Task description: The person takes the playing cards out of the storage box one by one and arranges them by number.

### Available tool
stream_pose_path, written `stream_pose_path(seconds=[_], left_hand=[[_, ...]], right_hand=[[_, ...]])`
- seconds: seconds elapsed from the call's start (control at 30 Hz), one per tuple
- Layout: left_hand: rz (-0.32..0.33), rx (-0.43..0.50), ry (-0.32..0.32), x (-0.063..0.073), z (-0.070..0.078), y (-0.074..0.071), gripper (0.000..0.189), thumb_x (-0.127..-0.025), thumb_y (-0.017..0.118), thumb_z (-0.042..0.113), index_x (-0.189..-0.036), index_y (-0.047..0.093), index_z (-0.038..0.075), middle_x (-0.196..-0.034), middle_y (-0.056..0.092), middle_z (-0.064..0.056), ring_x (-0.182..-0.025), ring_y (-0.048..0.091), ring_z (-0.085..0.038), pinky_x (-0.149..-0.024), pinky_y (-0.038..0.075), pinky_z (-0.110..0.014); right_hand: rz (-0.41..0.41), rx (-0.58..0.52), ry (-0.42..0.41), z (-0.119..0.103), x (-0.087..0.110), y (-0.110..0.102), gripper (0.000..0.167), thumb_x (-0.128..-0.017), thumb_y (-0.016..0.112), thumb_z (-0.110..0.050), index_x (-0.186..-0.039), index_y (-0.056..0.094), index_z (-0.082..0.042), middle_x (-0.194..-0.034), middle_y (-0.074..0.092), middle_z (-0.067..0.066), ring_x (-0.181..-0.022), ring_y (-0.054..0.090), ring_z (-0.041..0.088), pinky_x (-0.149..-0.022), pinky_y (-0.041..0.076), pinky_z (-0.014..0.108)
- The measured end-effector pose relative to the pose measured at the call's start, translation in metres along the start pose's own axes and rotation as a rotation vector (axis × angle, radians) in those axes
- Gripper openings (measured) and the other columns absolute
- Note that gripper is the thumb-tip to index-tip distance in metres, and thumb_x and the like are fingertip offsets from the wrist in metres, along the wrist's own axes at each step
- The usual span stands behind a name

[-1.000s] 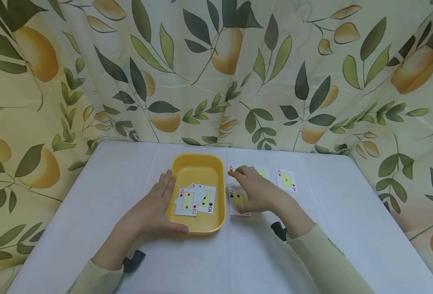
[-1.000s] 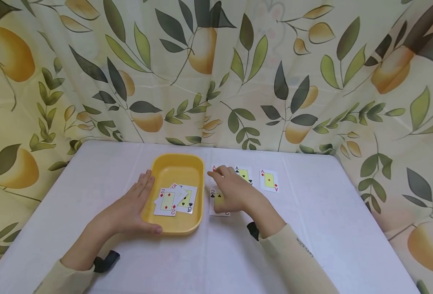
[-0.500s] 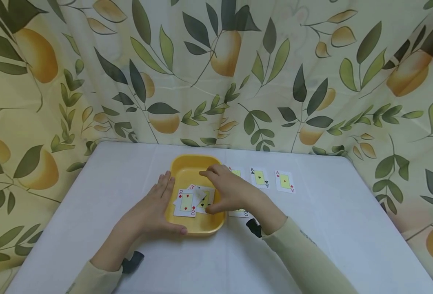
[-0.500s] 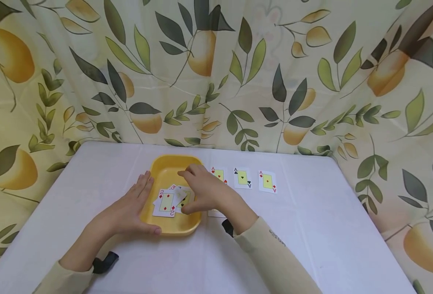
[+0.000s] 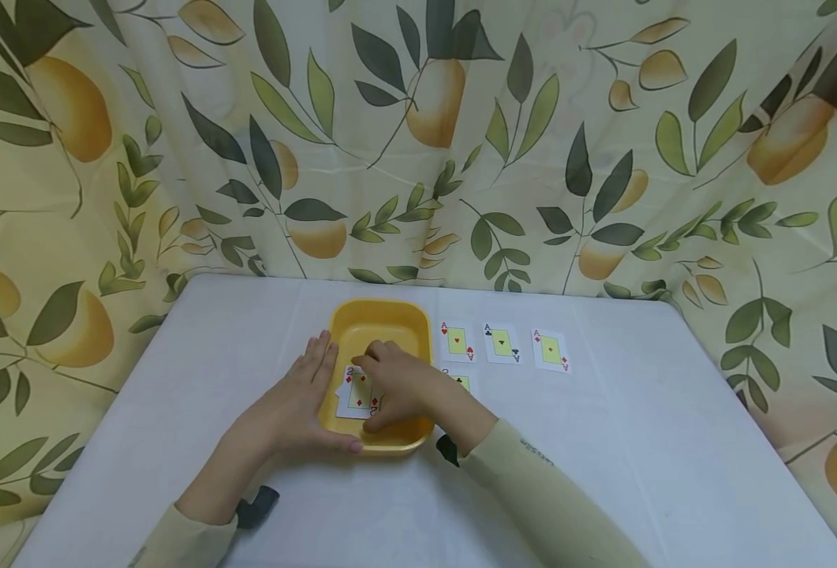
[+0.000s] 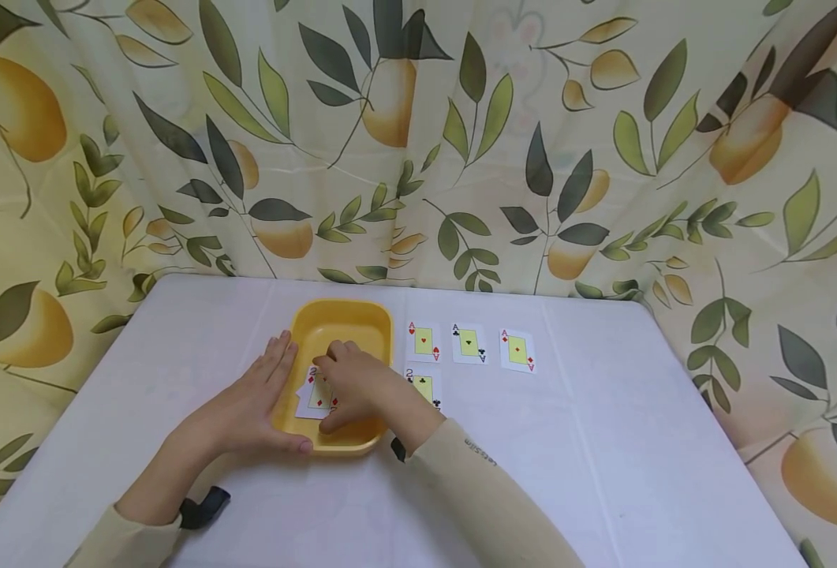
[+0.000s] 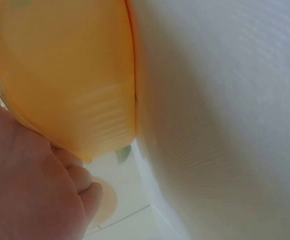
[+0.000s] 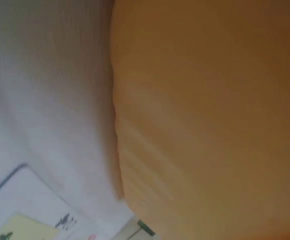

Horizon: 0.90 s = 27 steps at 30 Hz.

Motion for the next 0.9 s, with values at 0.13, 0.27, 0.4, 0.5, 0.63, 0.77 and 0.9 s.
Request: stream_pose_path(seconds=[0.13,0.27,0.4,0.5,0.63,0.77,0.9], left_hand=[[0.011,0.002,0.009,0.001,0.0,-0.001,0.15,-0.055,0.06,0.095,-0.159,0.008,0.001,-0.168,-0.008,-0.013,-0.155,-0.001,-0.033,-0.123,0.019,-0.051],[0.005,-0.002,0.002,0.001,-0.001,0.001,0.15,-0.055,0.058,0.096,-0.159,0.006,0.002,-0.168,-0.01,-0.012,-0.155,-0.003,-0.031,-0.123,0.019,-0.05],[0.004,-0.011,-0.006,0.0,-0.002,0.002,0.15,-0.055,0.056,0.098,-0.16,0.006,0.003,-0.168,-0.011,-0.01,-0.155,-0.004,-0.03,-0.124,0.019,-0.048],[0.004,-0.009,-0.003,0.0,-0.001,0.002,0.149,-0.056,0.056,0.097,-0.16,0.005,0.003,-0.168,-0.012,-0.01,-0.155,-0.004,-0.029,-0.124,0.018,-0.048],[0.001,-0.006,-0.002,0.0,-0.001,0.002,0.149,-0.056,0.057,0.097,-0.16,0.005,0.004,-0.168,-0.012,-0.009,-0.155,-0.005,-0.028,-0.124,0.017,-0.047],[-0.002,-0.007,-0.003,0.0,-0.001,0.001,0.149,-0.056,0.059,0.096,-0.16,0.006,0.003,-0.168,-0.012,-0.009,-0.155,-0.005,-0.029,-0.124,0.018,-0.048],[0.003,-0.007,0.004,0.002,0.0,-0.001,0.149,-0.056,0.06,0.095,-0.159,0.008,0.001,-0.168,-0.01,-0.011,-0.155,-0.003,-0.032,-0.124,0.018,-0.049]], right_hand=[[-0.021,0.027,0.005,-0.002,-0.006,0.007,0.091,-0.069,0.085,-0.053,-0.145,0.051,-0.015,-0.135,0.05,0.003,-0.119,0.045,0.019,-0.106,0.046,0.03],[-0.046,0.053,0.014,-0.002,-0.009,0.011,0.087,-0.07,0.084,-0.053,-0.143,0.052,-0.018,-0.134,0.051,0.003,-0.116,0.046,0.018,-0.104,0.047,0.03],[-0.049,0.071,0.031,0.0,-0.011,0.011,0.085,-0.069,0.085,-0.052,-0.141,0.054,-0.018,-0.131,0.051,0.003,-0.114,0.046,0.018,-0.103,0.047,0.029],[-0.047,0.088,0.044,0.0,-0.014,0.012,0.08,-0.068,0.086,-0.05,-0.136,0.057,-0.017,-0.126,0.052,0.003,-0.11,0.045,0.019,-0.1,0.047,0.029],[-0.058,0.091,0.06,0.001,-0.018,0.012,0.076,-0.067,0.087,-0.051,-0.13,0.059,-0.019,-0.123,0.052,0.003,-0.107,0.045,0.019,-0.097,0.046,0.03],[-0.067,0.045,0.069,0.002,-0.02,0.013,0.077,-0.064,0.09,-0.05,-0.127,0.057,-0.021,-0.116,0.053,0.001,-0.103,0.045,0.018,-0.094,0.046,0.03],[-0.081,0.04,0.069,0.003,-0.024,0.013,0.085,-0.062,0.091,-0.053,-0.132,0.054,-0.02,-0.114,0.053,0.001,-0.1,0.045,0.018,-0.094,0.045,0.031]])
Point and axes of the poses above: each hand's wrist, its own x-axis away from the middle knuckle, its own y-axis out of the palm, z = x × y, the point moved 7 cm from there along -x, towards the middle knuckle
